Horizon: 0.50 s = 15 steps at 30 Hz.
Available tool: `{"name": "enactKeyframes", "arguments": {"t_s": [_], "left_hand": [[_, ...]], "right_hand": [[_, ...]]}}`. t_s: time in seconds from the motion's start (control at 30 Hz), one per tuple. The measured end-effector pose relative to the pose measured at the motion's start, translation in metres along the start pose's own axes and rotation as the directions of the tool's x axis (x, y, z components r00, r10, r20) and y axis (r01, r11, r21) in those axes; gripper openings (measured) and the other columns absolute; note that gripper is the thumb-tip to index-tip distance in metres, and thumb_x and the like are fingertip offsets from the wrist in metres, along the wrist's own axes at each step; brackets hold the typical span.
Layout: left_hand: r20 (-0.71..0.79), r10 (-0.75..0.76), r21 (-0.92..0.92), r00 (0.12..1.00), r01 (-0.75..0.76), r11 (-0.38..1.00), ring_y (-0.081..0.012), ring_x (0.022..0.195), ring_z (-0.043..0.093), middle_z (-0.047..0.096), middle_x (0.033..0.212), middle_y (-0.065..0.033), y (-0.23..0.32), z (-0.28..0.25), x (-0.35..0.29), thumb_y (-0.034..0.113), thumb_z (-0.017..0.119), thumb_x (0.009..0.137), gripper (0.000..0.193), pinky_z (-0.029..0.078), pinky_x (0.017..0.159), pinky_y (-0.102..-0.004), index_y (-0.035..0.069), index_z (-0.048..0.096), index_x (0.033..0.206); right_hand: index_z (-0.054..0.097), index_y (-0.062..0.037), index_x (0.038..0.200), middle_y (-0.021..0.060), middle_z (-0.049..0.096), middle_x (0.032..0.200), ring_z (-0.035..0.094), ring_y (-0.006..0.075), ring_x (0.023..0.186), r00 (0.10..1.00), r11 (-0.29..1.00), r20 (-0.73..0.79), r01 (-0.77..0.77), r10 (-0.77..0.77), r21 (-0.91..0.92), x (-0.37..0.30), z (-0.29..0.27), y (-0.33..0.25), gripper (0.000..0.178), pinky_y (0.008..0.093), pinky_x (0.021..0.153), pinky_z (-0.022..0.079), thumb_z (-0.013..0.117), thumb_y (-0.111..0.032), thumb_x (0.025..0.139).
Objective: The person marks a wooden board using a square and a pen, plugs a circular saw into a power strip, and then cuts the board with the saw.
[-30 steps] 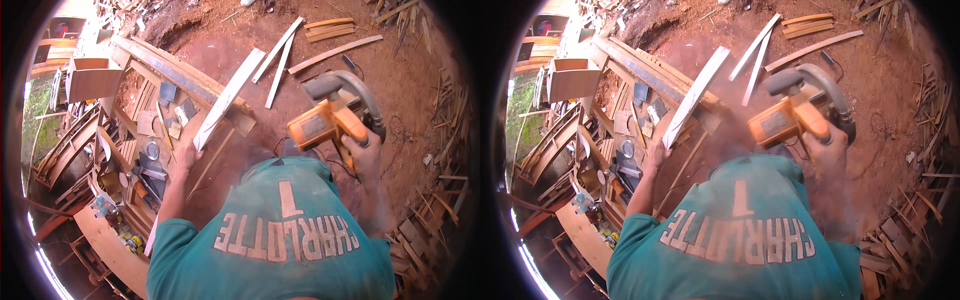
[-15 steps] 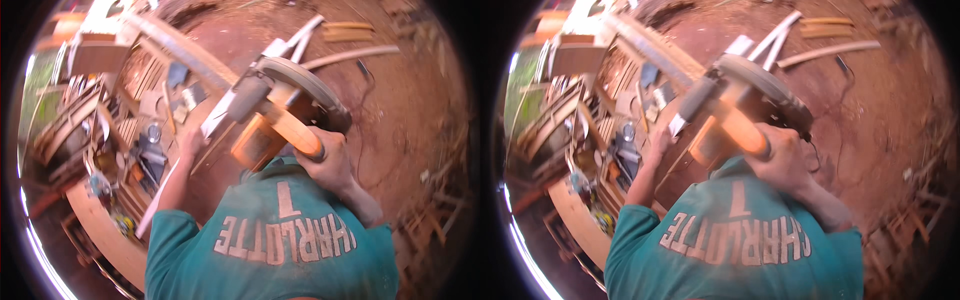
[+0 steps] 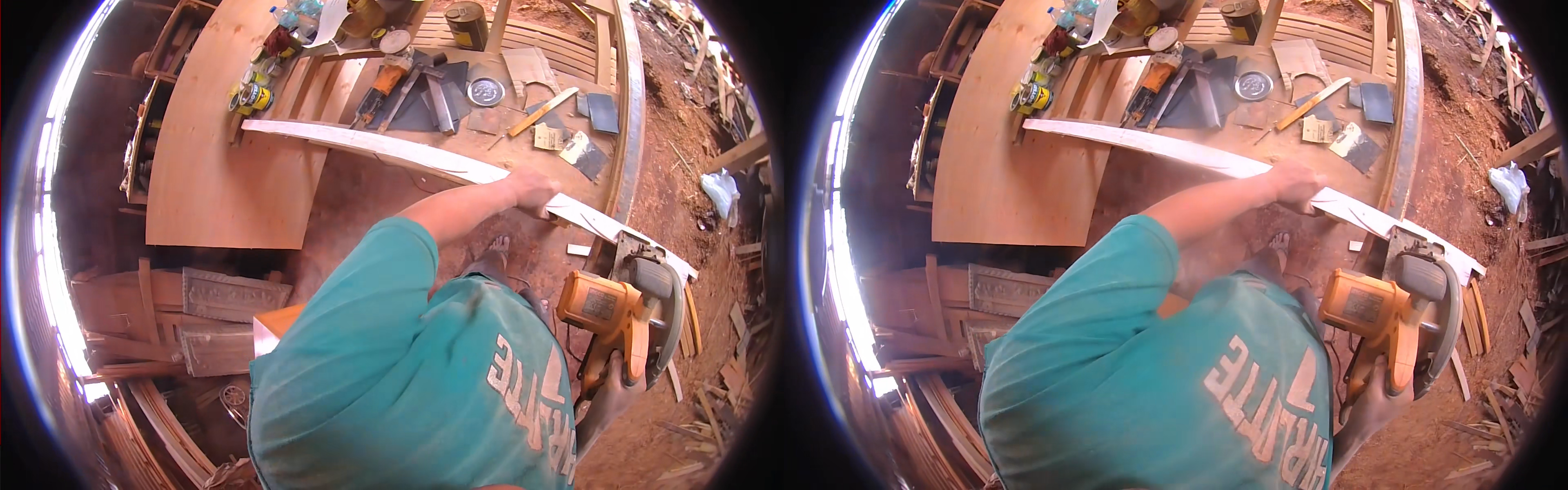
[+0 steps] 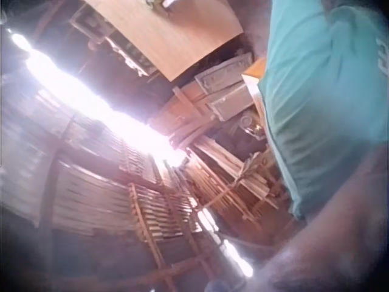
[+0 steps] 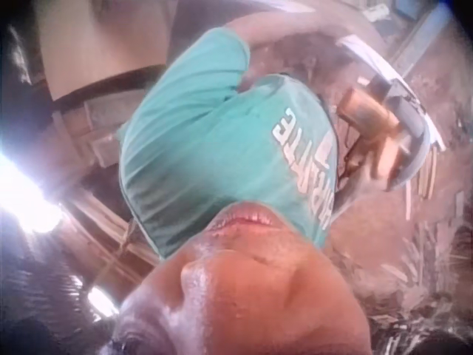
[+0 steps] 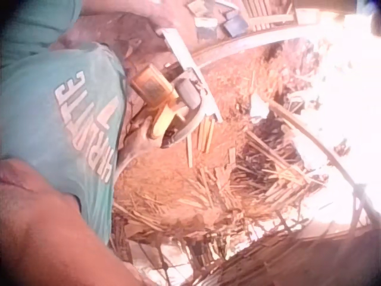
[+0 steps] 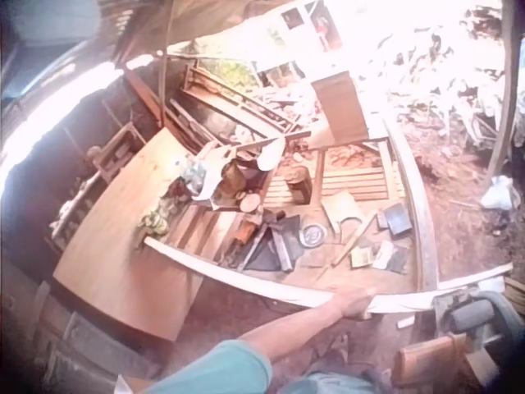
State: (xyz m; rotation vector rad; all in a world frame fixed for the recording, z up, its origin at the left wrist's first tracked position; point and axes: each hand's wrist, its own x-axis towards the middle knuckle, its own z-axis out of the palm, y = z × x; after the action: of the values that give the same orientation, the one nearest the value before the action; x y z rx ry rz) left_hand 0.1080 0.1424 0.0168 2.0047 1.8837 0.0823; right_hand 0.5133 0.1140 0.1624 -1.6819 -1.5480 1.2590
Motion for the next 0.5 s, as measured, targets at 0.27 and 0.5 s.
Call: {"name": "enactKeyframes", "arguments": {"t_s": [0.27,0.5], "left_hand": [[0.041,-0.100,-0.041,0.994,0.102,0.994,-0.0393,0.089,0.073,0.074,0.091,-0.0220,-0.003,-0.007,-0.011,0.063,0.077,0.074,0.066,0.058,0.075,-0.0508,0.005,0.069,0.103],[0.072,-0.052,-0.053,0.996,0.056,0.997,-0.0402,0.087,0.072,0.074,0.091,-0.0210,-0.012,-0.004,-0.002,0.068,0.075,0.074,0.068,0.058,0.076,-0.0508,0.004,0.072,0.097]], "right_hand": [[0.067,0.0033,0.096,-0.0013,0.056,0.068,0.050,0.0080,0.060,0.996,0.997,-0.030,-0.080,0.079,-0.022,-0.004,0.004,-0.010,0.008,0.0263,0.056,0.037,0.071,-0.003,0.093],[0.066,0.0040,0.092,-0.0023,0.056,0.070,0.049,0.0075,0.063,0.997,0.999,-0.069,-0.039,0.038,-0.006,-0.007,0.012,-0.015,0.008,0.0260,0.058,0.038,0.072,-0.002,0.092]]}}
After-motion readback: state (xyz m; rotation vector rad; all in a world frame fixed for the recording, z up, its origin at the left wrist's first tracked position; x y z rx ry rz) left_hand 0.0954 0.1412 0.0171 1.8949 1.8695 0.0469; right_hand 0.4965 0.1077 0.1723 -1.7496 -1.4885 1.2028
